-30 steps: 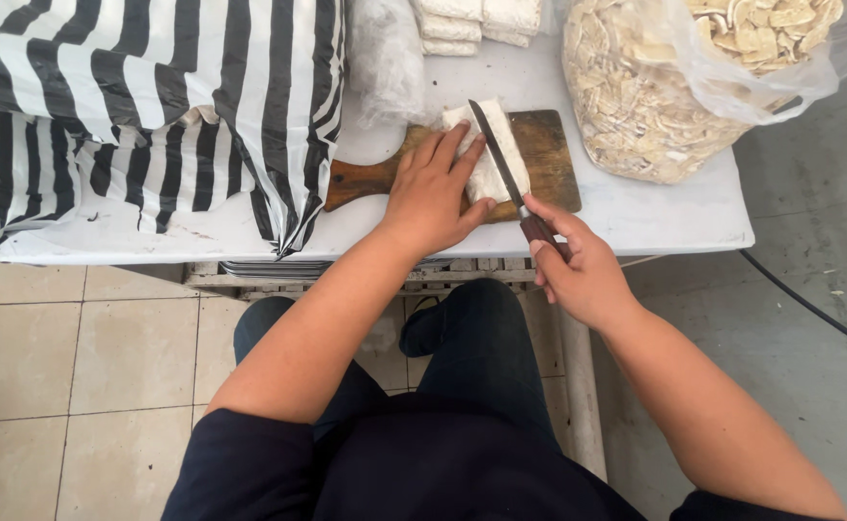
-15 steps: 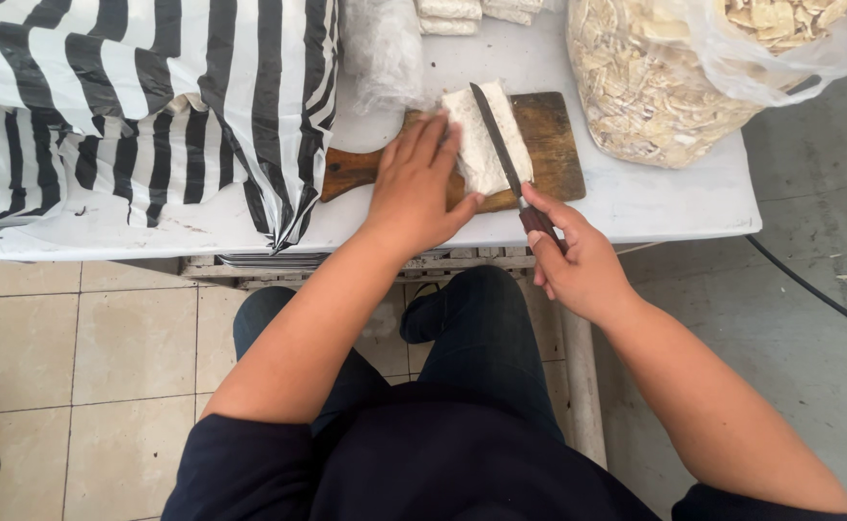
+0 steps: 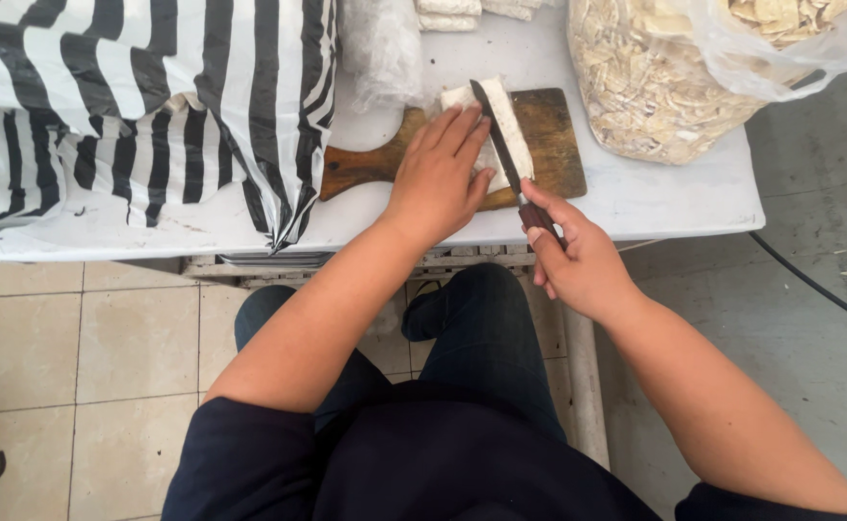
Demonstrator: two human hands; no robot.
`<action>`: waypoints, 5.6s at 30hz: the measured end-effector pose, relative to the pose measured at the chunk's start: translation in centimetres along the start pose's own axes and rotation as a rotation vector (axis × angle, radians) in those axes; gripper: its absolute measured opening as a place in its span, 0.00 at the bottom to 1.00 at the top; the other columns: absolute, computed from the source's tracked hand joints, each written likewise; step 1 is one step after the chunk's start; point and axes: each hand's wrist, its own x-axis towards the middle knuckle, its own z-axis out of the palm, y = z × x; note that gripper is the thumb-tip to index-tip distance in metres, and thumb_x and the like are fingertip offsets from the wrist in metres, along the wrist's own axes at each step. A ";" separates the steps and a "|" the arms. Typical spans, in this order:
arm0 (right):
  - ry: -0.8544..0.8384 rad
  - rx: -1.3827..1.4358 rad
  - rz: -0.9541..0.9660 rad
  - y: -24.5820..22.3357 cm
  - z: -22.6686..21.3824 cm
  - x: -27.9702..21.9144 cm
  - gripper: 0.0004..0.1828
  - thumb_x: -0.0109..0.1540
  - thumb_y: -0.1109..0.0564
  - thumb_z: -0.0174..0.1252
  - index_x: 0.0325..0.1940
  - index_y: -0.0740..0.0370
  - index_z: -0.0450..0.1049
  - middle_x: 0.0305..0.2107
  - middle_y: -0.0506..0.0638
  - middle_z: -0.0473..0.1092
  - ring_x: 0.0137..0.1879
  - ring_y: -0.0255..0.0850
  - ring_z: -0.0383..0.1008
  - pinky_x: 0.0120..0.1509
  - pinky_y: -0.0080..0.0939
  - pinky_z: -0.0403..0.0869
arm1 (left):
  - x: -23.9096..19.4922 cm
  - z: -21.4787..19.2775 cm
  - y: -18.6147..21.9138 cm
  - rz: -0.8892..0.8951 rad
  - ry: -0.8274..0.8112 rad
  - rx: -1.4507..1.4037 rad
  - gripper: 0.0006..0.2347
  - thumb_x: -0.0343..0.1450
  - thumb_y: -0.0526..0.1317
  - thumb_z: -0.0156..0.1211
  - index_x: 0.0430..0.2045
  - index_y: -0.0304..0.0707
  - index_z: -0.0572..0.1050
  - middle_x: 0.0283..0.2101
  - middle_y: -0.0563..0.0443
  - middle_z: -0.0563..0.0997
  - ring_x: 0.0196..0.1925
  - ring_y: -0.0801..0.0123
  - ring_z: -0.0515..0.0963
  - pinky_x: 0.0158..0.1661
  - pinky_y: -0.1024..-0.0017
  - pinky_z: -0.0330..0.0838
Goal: The person slices rectangular blocks of white food into thin pieces on a wooden cutting board using a knife. The person then transfers the sliced pieces into a plastic bag.
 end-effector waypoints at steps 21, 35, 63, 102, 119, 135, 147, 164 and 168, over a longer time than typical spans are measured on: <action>-0.017 -0.114 0.047 -0.8 -0.1 0.9 0.32 0.68 0.60 0.45 0.77 0.41 0.57 0.41 0.50 0.72 0.23 0.31 0.65 0.24 0.32 0.70 | -0.6 0.7 -0.4 -0.044 -0.056 0.007 0.25 0.72 0.47 0.61 0.63 0.34 0.69 0.69 0.44 0.68 0.73 0.54 0.63 0.67 0.54 0.59; -0.058 -0.201 0.038 -4.5 0.1 8.0 0.32 0.68 0.62 0.44 0.77 0.48 0.57 0.35 0.50 0.72 0.21 0.33 0.67 0.23 0.34 0.69 | -0.6 0.9 -0.9 -0.042 -0.055 -0.020 0.26 0.71 0.47 0.62 0.62 0.33 0.69 0.69 0.44 0.68 0.73 0.55 0.63 0.68 0.54 0.58; -0.067 -0.198 0.120 -3.4 -0.7 3.7 0.30 0.68 0.59 0.44 0.77 0.48 0.57 0.37 0.50 0.70 0.21 0.34 0.66 0.22 0.35 0.69 | -0.3 0.9 -0.8 -0.048 -0.042 -0.011 0.26 0.71 0.49 0.63 0.61 0.33 0.70 0.68 0.45 0.69 0.73 0.57 0.63 0.69 0.55 0.56; -0.049 -0.046 0.021 2.9 0.1 -0.9 0.31 0.69 0.60 0.43 0.77 0.45 0.56 0.37 0.50 0.69 0.22 0.31 0.65 0.22 0.32 0.69 | -0.6 1.5 -0.9 -0.044 -0.068 0.018 0.26 0.73 0.48 0.62 0.63 0.31 0.68 0.69 0.43 0.67 0.74 0.54 0.61 0.69 0.56 0.56; -0.142 -0.033 0.025 3.9 -2.9 -6.1 0.31 0.68 0.60 0.43 0.77 0.44 0.57 0.37 0.49 0.68 0.21 0.32 0.65 0.21 0.31 0.68 | -0.8 1.4 -1.0 -0.057 -0.063 0.002 0.27 0.74 0.47 0.60 0.65 0.31 0.64 0.71 0.39 0.63 0.74 0.51 0.59 0.71 0.55 0.53; 0.203 0.113 -0.354 3.6 -2.1 9.3 0.21 0.65 0.61 0.59 0.60 0.65 0.62 0.51 0.51 0.72 0.55 0.35 0.75 0.61 0.35 0.74 | 1.3 1.6 0.5 -0.364 0.034 -0.262 0.38 0.60 0.40 0.75 0.66 0.36 0.60 0.63 0.36 0.66 0.65 0.44 0.66 0.63 0.52 0.62; 0.200 0.413 -0.471 6.8 -1.8 12.6 0.18 0.69 0.63 0.58 0.61 0.66 0.61 0.57 0.57 0.70 0.62 0.38 0.71 0.70 0.39 0.70 | 2.6 3.4 -2.2 -0.624 0.030 -1.102 0.35 0.63 0.24 0.68 0.66 0.40 0.62 0.67 0.42 0.65 0.60 0.58 0.76 0.52 0.68 0.81; 0.191 0.450 -0.454 7.3 -1.8 12.7 0.18 0.69 0.60 0.58 0.60 0.65 0.60 0.53 0.54 0.70 0.56 0.36 0.72 0.64 0.39 0.74 | 5.1 4.7 -1.6 -0.744 0.084 -1.377 0.26 0.65 0.25 0.52 0.61 0.35 0.61 0.55 0.37 0.73 0.51 0.58 0.79 0.47 0.66 0.79; 0.180 0.467 -0.471 6.8 -1.6 12.1 0.19 0.70 0.60 0.59 0.62 0.66 0.61 0.49 0.50 0.68 0.55 0.35 0.69 0.64 0.36 0.72 | 5.5 5.6 -0.3 -0.718 0.047 -1.282 0.26 0.67 0.32 0.64 0.59 0.34 0.59 0.56 0.38 0.71 0.53 0.60 0.77 0.48 0.66 0.80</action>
